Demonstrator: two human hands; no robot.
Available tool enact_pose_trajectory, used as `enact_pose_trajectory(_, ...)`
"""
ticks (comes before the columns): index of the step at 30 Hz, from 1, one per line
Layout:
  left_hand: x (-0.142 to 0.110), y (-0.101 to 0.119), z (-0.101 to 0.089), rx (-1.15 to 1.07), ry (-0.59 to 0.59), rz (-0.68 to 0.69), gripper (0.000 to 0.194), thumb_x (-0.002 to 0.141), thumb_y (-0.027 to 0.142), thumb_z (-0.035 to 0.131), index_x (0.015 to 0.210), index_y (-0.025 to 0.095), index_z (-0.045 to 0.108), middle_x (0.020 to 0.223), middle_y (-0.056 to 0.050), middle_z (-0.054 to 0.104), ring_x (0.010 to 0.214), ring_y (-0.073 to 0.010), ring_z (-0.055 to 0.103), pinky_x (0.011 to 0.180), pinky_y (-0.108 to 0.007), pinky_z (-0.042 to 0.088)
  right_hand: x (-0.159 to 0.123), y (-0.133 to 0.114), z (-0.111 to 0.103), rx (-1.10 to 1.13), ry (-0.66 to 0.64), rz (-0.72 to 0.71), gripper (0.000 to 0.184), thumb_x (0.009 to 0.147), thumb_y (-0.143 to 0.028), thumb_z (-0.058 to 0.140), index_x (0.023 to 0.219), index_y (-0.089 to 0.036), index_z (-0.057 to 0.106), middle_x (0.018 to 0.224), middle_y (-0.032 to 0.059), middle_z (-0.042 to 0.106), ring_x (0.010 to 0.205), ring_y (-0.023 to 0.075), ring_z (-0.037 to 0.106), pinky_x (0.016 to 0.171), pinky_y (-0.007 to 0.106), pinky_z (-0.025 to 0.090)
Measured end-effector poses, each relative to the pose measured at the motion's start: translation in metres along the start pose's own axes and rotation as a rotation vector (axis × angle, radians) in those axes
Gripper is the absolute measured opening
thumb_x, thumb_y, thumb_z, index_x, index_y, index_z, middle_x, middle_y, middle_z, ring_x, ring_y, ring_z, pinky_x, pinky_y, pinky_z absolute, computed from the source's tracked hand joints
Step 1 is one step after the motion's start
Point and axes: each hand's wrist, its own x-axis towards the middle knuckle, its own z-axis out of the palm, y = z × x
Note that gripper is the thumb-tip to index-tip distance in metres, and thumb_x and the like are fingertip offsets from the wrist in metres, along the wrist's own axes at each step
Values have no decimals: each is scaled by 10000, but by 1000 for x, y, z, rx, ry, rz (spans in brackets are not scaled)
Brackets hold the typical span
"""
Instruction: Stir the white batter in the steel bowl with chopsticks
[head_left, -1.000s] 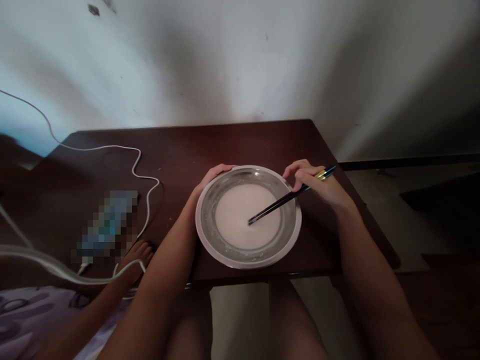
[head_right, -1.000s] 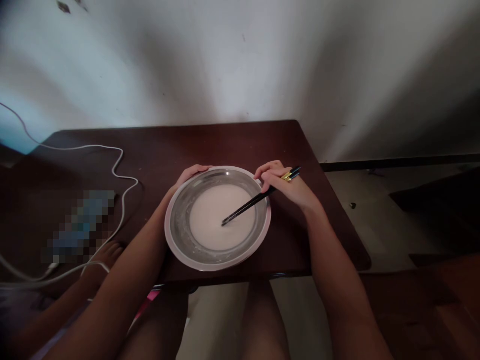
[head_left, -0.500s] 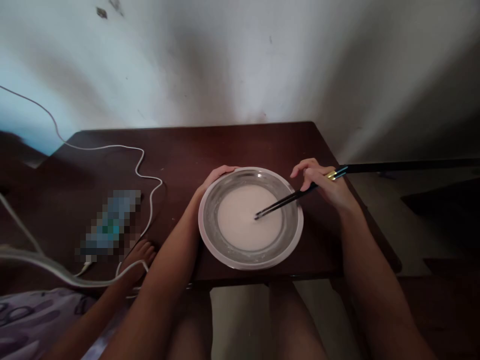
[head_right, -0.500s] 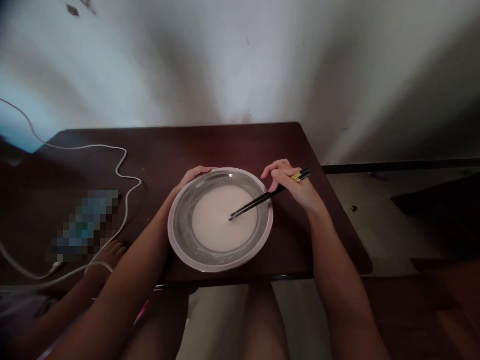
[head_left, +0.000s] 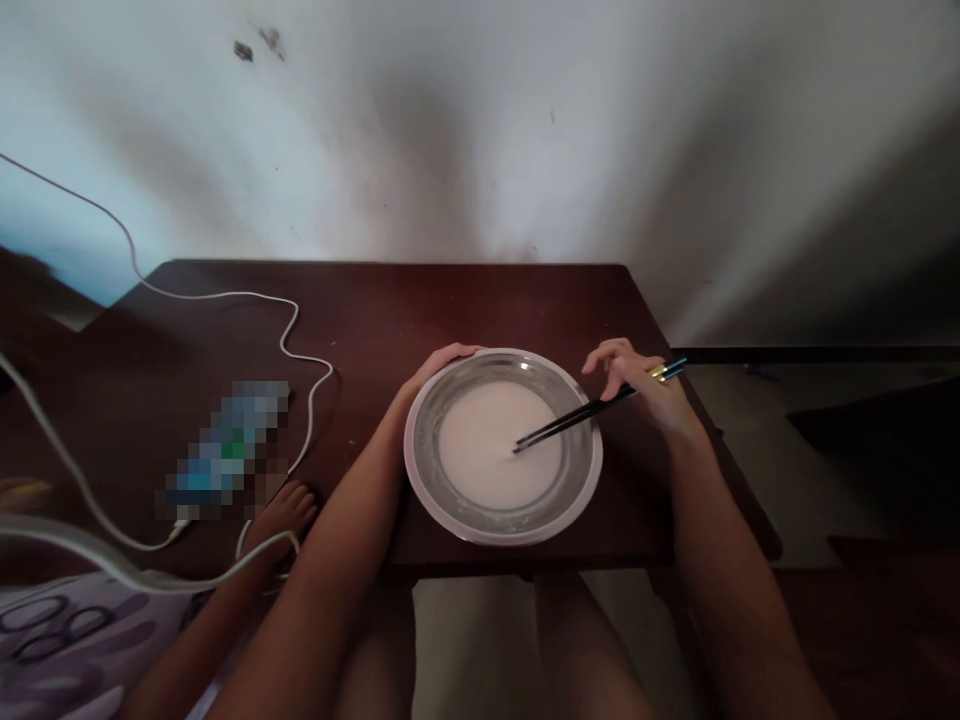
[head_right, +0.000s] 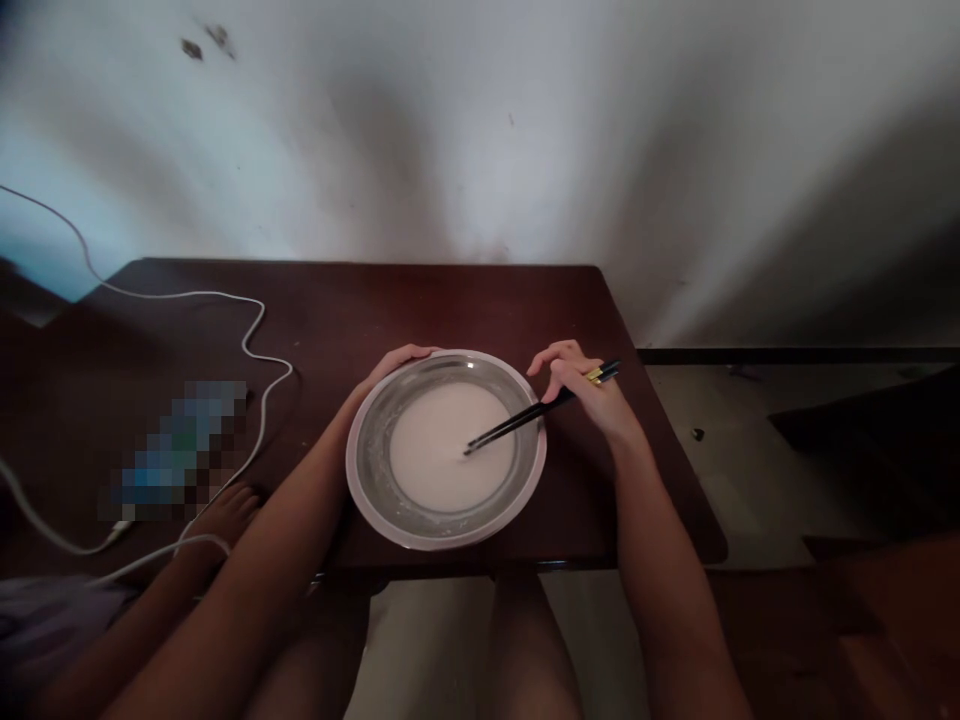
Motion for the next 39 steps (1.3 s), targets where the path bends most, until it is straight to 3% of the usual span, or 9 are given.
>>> enact_pose_trajectory(6, 3, 0, 0, -3, 53, -25, 170, 804, 304, 646, 767, 196, 772, 743, -34, 773, 801, -234, 726, 841, -312, 548, 1, -8, 19, -95, -172, 81, 354, 985, -418, 662, 699, -293, 828, 1039, 73, 782, 1126, 296, 615, 1061, 499, 434)
enact_pose_trajectory(11, 2, -1, -1, 13, 33, -31, 181, 798, 342, 673, 823, 196, 777, 789, -45, 781, 834, -245, 724, 859, -326, 545, 2, -4, 17, -157, -32, 39, 286, 958, -367, 677, 721, -292, 819, 1008, 63, 775, 1093, 291, 618, 1041, 502, 439)
enact_pose_trajectory(15, 1, -1, 0, 22, 48, -17, 209, 784, 360, 694, 845, 180, 781, 813, -49, 788, 856, -243, 727, 875, -318, 547, 2, -3, 4, -114, 42, 21, 376, 968, -398, 665, 628, -295, 789, 972, 62, 777, 1093, 294, 607, 1055, 508, 422)
enact_pose_trajectory(18, 2, -1, 0, 23, 52, -19, 207, 792, 358, 683, 845, 180, 776, 798, -46, 781, 865, -253, 737, 874, -327, 553, 1, -6, 4, -48, -43, 72, 436, 983, -411, 635, 584, -288, 765, 972, 67, 781, 1104, 295, 601, 1064, 510, 426)
enact_pose_trajectory(23, 6, -3, -2, 21, 58, -29, 165, 782, 339, 668, 794, 202, 757, 738, -35, 754, 829, -249, 732, 835, -313, 557, 1, -8, 15, -91, -263, 103, 299, 949, -392, 680, 706, -284, 815, 1045, 71, 781, 1156, 302, 621, 1063, 515, 456)
enact_pose_trajectory(29, 5, -3, 0, 19, 96, -54, 160, 803, 340, 653, 833, 233, 769, 786, -35, 768, 893, -272, 729, 873, -334, 560, 2, -4, 5, -138, -26, 82, 293, 933, -389, 700, 679, -289, 806, 979, 59, 785, 1112, 297, 635, 1065, 509, 451)
enact_pose_trajectory(31, 4, -3, 2, 21, 83, -50, 169, 804, 343, 648, 841, 236, 773, 773, -33, 764, 914, -280, 732, 887, -337, 559, 1, -6, 1, -99, -5, 93, 350, 941, -410, 691, 627, -292, 794, 966, 58, 786, 1112, 297, 628, 1074, 507, 450)
enact_pose_trajectory(36, 3, -3, 4, -1, 78, -34, 179, 799, 344, 676, 894, 229, 775, 770, -48, 758, 948, -299, 745, 887, -344, 560, 1, -12, 10, -65, -192, 134, 371, 949, -427, 678, 627, -277, 784, 1004, 70, 789, 1132, 298, 631, 1046, 500, 476)
enact_pose_trajectory(39, 4, -4, 3, -21, 90, -36, 198, 803, 337, 682, 944, 237, 778, 791, -45, 765, 967, -308, 749, 888, -355, 560, 2, -9, 18, -112, -221, 110, 313, 938, -426, 684, 690, -276, 801, 1018, 69, 784, 1134, 300, 634, 1058, 514, 469)
